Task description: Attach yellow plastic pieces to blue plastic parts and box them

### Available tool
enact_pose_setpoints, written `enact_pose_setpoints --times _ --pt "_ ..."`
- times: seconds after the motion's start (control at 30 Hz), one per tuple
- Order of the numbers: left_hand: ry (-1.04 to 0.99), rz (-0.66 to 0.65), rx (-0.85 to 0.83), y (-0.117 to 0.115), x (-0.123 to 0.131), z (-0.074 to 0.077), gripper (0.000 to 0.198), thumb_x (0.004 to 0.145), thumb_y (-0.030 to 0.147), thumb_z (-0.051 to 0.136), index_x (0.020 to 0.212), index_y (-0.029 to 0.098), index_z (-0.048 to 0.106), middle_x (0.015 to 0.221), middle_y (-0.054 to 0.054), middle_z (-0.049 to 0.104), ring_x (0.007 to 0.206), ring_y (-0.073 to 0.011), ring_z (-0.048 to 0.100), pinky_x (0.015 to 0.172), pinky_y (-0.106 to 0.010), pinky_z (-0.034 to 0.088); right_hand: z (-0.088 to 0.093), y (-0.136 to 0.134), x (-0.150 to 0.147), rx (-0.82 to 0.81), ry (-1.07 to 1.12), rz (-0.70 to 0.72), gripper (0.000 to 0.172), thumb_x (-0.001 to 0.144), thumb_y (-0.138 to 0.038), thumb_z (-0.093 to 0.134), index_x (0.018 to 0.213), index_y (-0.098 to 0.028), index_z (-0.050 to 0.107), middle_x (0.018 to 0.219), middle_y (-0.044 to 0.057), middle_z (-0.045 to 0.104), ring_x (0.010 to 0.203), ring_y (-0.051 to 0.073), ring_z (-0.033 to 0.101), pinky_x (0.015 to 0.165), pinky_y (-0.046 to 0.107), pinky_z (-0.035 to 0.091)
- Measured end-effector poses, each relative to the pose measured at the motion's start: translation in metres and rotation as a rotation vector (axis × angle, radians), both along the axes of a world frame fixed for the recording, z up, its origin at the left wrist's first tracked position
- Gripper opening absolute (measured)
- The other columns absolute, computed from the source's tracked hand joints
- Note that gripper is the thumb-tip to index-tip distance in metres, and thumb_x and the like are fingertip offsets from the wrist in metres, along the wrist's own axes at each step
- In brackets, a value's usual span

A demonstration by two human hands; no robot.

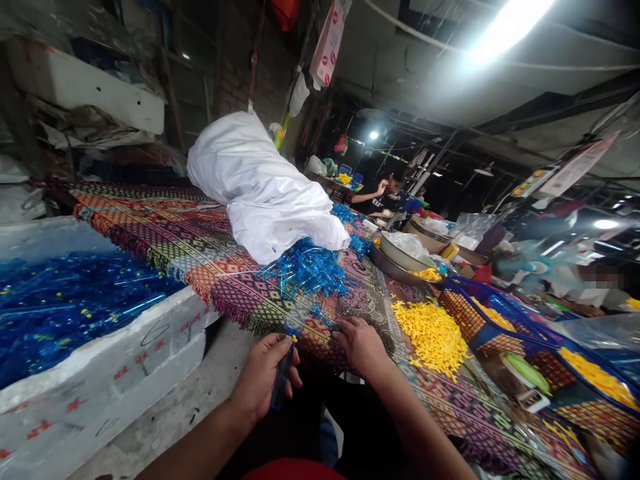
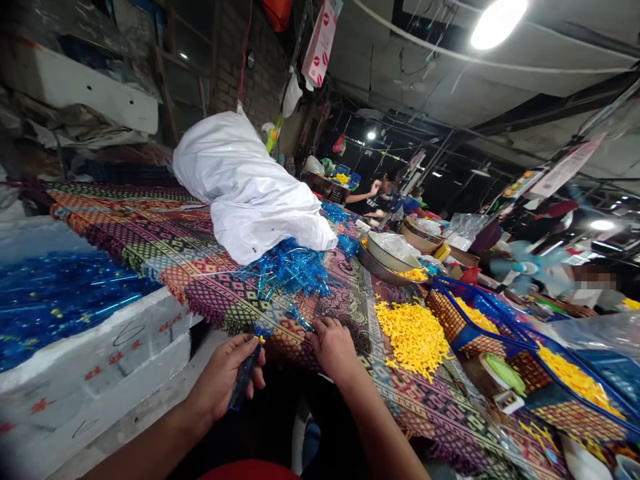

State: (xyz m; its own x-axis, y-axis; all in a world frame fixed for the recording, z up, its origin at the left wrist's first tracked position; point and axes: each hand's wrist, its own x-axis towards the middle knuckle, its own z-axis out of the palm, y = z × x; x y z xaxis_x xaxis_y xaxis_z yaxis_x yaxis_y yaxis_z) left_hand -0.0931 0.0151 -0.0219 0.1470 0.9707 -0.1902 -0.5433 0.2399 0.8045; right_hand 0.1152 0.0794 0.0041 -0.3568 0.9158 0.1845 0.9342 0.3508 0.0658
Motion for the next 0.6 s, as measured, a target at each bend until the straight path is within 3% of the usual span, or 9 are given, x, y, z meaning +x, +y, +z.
enact_pose_setpoints --times 0.1,0.33,0.4,0.47,0.6 --pt "0.025 0.022 0.0 -0.001 -0.002 0.001 0.026 0.08 0.04 0.051 0.074 0.015 0.046 0.067 0.001 0.055 0.04 -0.0104 0.054 0.03 -0.019 0.036 0.008 0.011 -0.015 0.021 0.008 -0.004 0.033 0.091 -0.034 0.037 0.102 -0.019 0.064 0.097 0.009 0.065 0.094 0.02 0.058 0.082 0.029 0.041" --pt "-0.061 0.015 0.014 -0.001 -0.004 0.009 0.018 0.079 0.03 0.054 0.086 0.013 0.051 0.079 -0.003 0.059 0.055 -0.0146 0.061 0.046 -0.027 0.049 0.008 0.036 -0.039 -0.027 0.064 0.062 0.027 0.081 -0.021 0.051 0.106 -0.017 0.062 0.1 0.012 0.065 0.094 0.023 0.059 0.078 0.031 0.044" --pt "-0.072 0.015 0.024 -0.001 -0.001 0.014 0.02 0.076 0.028 0.058 0.09 0.013 0.052 0.081 -0.004 0.06 0.06 -0.0158 0.063 0.053 -0.03 0.052 0.009 0.03 -0.035 -0.005 0.29 0.075 0.029 0.08 -0.022 0.053 0.107 -0.017 0.062 0.098 0.011 0.066 0.091 0.023 0.06 0.079 0.033 0.044" --pt "-0.095 0.011 0.042 -0.001 0.004 0.02 0.025 0.074 0.026 0.062 0.094 0.013 0.054 0.083 -0.005 0.061 0.064 -0.0165 0.064 0.058 -0.031 0.053 0.012 0.016 -0.03 -0.063 0.698 0.095 0.03 0.077 -0.027 0.057 0.106 -0.018 0.062 0.093 0.009 0.067 0.084 0.021 0.061 0.076 0.033 0.046" --pt "-0.129 -0.031 0.093 -0.001 0.02 0.031 0.033 0.073 0.023 0.065 0.103 0.012 0.056 0.091 -0.009 0.064 0.069 -0.0161 0.063 0.062 -0.03 0.052 0.018 -0.026 -0.025 -0.409 1.43 0.065 0.031 0.073 -0.033 0.064 0.101 -0.019 0.063 0.082 0.004 0.066 0.061 0.014 0.058 0.053 0.026 0.044"
